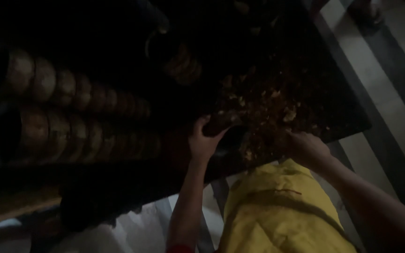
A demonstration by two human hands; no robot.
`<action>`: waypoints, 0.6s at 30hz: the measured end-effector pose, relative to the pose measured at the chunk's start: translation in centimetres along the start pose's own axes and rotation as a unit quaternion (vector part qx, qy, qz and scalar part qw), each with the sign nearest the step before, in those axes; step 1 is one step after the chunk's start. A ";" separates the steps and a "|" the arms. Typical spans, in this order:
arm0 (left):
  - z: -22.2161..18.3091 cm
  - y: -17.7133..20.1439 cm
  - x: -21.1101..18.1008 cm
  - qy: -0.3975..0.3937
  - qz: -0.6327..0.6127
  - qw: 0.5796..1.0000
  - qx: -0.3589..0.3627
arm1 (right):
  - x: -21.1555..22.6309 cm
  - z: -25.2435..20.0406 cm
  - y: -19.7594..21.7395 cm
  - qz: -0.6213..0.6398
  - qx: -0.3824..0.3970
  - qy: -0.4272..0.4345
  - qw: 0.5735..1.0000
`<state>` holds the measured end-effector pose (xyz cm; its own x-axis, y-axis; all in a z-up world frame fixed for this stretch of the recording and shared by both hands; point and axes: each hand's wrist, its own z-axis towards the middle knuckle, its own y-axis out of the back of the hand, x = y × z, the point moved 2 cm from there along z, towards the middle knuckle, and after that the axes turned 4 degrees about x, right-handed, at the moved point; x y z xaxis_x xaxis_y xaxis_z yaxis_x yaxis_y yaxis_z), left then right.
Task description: The recorder uses a knife to scrape out the inside of a coconut shell over a table covered in coconut shavings.
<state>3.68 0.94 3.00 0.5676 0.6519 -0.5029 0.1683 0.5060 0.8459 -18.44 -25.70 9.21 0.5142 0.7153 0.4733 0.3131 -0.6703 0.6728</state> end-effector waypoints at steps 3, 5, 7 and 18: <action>-0.8 -0.1 2.0 -0.040 0.004 0.997 -0.069 | -2.4 0.9 -4.7 -0.038 -0.051 0.024 0.998; -1.3 0.3 2.1 -0.054 -0.057 0.993 -0.087 | -0.1 -0.5 -3.2 0.005 -0.017 0.001 1.000; 0.2 -0.4 2.8 -0.082 -0.124 0.982 -0.116 | 0.3 -0.7 -2.1 0.043 -0.002 -0.019 0.999; -1.2 -0.9 4.9 0.142 -0.126 0.979 -0.078 | -0.5 -0.8 -2.5 0.174 -0.046 -0.049 0.982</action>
<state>5.33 4.36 -0.38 0.2735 0.6145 -0.7400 0.1360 0.7369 0.6622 -20.14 -24.24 7.75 0.6528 0.4207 0.6299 0.0332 -0.8467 0.5311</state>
